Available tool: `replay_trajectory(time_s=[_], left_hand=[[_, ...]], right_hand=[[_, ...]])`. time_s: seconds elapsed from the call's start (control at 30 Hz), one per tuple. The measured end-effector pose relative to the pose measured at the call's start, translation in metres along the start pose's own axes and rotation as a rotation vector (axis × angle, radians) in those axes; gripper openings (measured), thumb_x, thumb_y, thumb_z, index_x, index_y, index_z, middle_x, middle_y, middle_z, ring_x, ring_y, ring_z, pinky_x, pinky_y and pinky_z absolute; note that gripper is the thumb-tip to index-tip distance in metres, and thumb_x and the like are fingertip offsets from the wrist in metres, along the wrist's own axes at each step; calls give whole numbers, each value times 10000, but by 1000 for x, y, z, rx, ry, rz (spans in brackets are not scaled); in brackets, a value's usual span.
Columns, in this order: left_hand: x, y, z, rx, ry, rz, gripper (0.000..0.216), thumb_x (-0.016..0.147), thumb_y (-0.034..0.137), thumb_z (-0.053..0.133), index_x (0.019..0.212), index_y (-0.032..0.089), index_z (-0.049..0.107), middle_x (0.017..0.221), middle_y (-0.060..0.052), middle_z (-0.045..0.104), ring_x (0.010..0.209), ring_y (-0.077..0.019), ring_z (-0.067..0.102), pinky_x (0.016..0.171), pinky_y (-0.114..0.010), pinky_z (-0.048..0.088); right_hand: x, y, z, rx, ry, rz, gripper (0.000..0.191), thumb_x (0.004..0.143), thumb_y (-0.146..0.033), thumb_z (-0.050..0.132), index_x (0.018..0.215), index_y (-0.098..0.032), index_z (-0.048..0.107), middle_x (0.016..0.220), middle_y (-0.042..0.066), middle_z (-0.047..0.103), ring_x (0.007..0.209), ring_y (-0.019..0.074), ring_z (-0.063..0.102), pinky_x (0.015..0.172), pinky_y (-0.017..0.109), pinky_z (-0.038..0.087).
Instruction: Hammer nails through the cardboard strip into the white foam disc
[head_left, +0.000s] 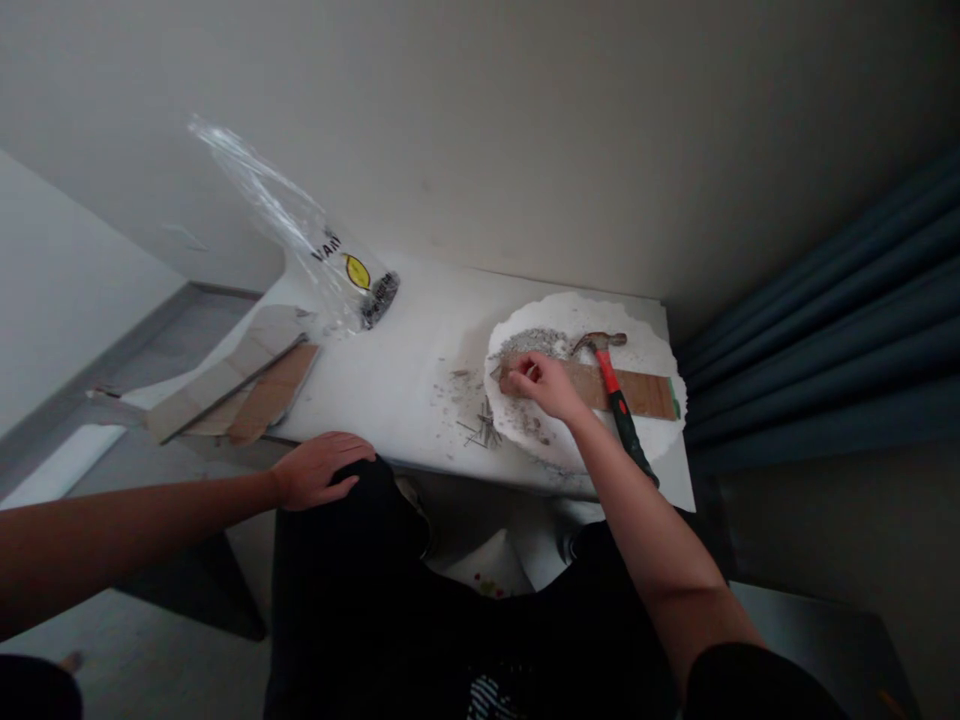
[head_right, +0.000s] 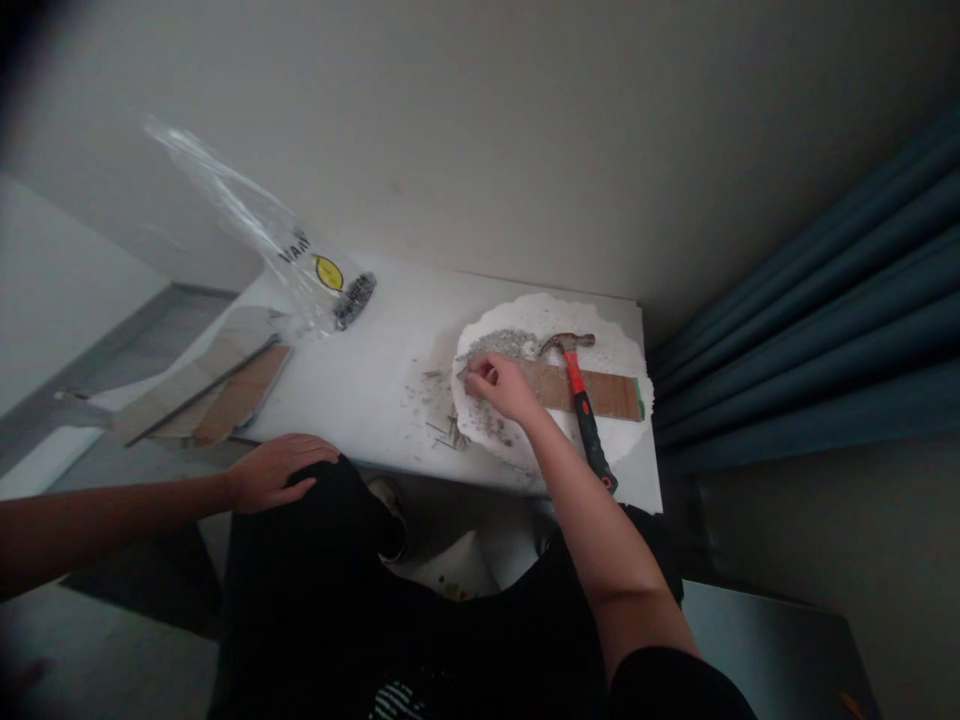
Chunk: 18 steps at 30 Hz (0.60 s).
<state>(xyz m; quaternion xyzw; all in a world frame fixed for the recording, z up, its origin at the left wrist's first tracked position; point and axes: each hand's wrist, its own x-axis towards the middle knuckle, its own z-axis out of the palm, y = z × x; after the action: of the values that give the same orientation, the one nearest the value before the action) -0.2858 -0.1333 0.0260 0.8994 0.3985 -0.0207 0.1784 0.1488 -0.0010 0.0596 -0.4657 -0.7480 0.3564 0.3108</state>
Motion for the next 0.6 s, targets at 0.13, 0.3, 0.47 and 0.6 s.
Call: replay_trajectory(time_s=[0.13,0.3,0.47,0.6], left_hand=[[0,-3,1,3,8,21,342,930,377,501,1187,226,669,1199,-89,732,1126,-263,658,1063,-411,480],[0,1,0,3,15,15,338,939,380,492,1185,226,664,1210,-88,731,1141,-263,654,1075,-416,473],[1,7,-4,8,19,-7,333,939,369,488,1181,223,665,1215,-91,726,1151,-268,650,1079,-418,468],[1,5,-4,8,8,-1,344,935,380,484,1177,221,671,1197,-98,731,1134,-270,655,1062,-423,481]], right_hand=[[0,14,-30,-354,-7,110,112,965,-236,568,918,-178,651,907,55,711,794,178,611,713,268,436],[-5,23,-36,-628,-151,184,90,931,-178,600,918,-176,688,1006,92,755,920,207,656,754,267,430],[-4,23,-29,-678,-174,218,101,928,-206,619,963,-167,704,1038,123,767,948,236,675,751,281,441],[-3,23,-29,-692,-179,229,131,932,-219,608,999,-166,707,1055,126,770,947,247,685,739,292,449]])
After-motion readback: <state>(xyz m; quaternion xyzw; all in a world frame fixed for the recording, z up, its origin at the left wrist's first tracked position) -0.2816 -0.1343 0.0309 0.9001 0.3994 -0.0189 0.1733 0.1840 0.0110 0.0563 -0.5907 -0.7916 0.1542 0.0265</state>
